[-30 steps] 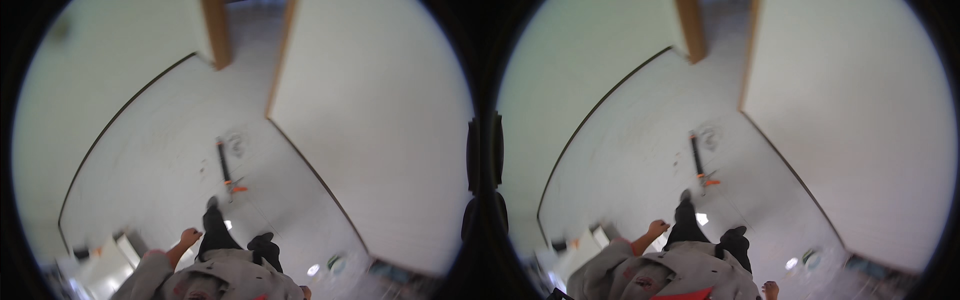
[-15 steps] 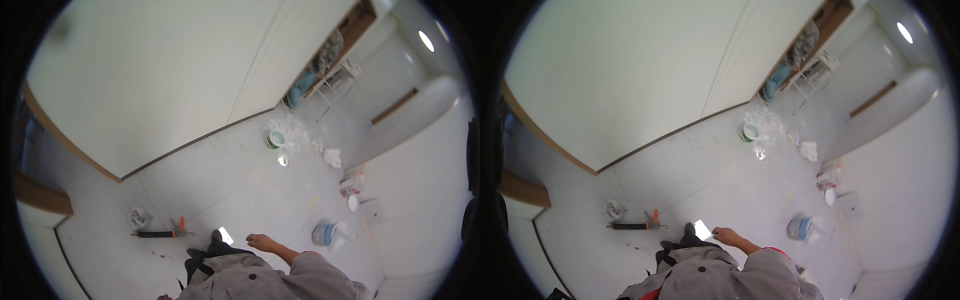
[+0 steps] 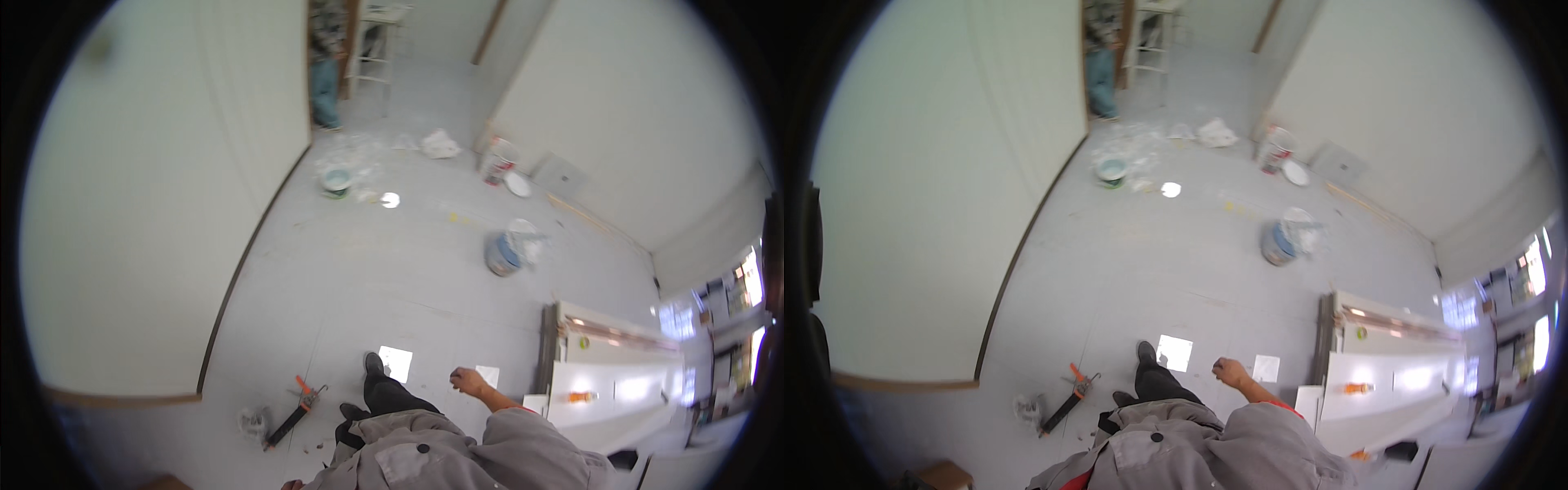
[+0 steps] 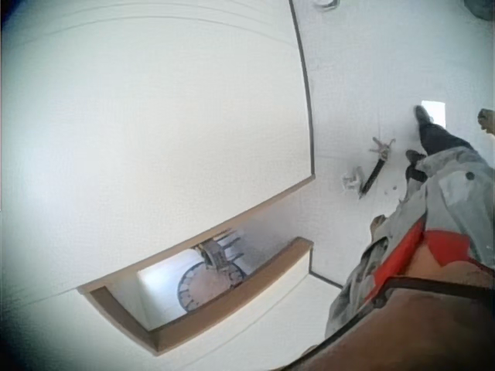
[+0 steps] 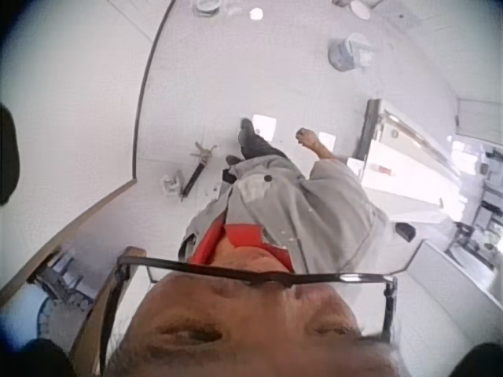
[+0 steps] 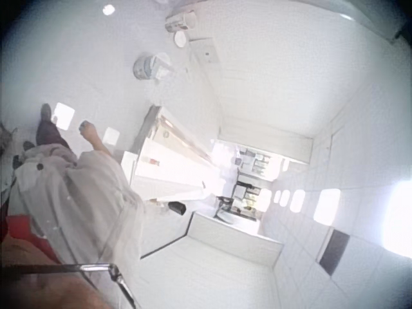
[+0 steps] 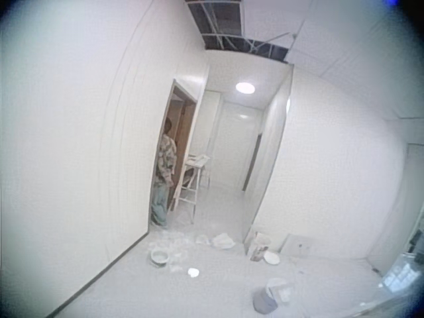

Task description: The person cleans a long metal baseboard trim with a cloth, applies adhesive to it using a caulking gun, and then presses the trim against the bottom of a white wall. The person works along the wall, securing the trim in place.

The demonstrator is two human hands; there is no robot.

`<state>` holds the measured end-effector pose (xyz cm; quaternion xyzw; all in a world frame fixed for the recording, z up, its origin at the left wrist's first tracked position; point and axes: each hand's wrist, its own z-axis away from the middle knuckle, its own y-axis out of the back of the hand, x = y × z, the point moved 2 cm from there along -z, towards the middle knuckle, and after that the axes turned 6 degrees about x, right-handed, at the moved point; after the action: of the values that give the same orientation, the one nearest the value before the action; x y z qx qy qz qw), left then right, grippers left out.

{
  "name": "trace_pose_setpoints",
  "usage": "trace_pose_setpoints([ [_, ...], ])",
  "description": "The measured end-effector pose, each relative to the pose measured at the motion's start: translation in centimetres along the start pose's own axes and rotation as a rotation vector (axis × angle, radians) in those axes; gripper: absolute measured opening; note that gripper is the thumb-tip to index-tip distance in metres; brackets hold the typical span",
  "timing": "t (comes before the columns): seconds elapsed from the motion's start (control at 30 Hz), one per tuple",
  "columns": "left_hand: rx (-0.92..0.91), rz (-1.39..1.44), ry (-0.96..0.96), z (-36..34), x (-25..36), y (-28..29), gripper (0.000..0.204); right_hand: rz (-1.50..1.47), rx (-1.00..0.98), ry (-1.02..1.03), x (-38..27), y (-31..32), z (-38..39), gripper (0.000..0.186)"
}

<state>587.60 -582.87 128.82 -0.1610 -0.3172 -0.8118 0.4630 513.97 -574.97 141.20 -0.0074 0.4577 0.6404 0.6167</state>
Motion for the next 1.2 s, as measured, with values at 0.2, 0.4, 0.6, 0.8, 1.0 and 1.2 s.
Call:
trace_pose_setpoints([
  [0.2, 0.035, 0.07, 0.123, -3.9, 4.7, 2.4, 0.037, 0.035, 0.011, -0.146, 12.5, -2.9, 9.6, 0.032],
  [0.4, -0.105, -0.157, -0.012, -6.0, 12.5, -4.5, 0.029, -0.037, 0.142, -0.172, 17.1, -1.8, 13.2, 0.031],
  [0.6, -0.214, -0.326, -0.089, -4.8, 17.0, -10.2, 0.022, -0.306, 0.316, -0.255, 21.0, 1.9, 15.0, 0.032],
  [0.8, -0.301, -0.483, -0.379, -1.1, 17.6, -8.7, 0.017, -0.308, 0.266, -0.368, 23.4, 1.9, 14.5, 0.029],
  [1.0, -0.144, -0.67, -0.338, -0.7, 26.7, -8.2, 0.039, -0.576, 0.181, -0.487, 18.4, -2.0, 16.4, 0.033],
  [1.2, -0.141, -0.491, -0.146, -2.8, 17.4, -1.5, 0.036, -0.312, 0.026, -0.535, 14.4, -6.7, 15.2, 0.032],
])
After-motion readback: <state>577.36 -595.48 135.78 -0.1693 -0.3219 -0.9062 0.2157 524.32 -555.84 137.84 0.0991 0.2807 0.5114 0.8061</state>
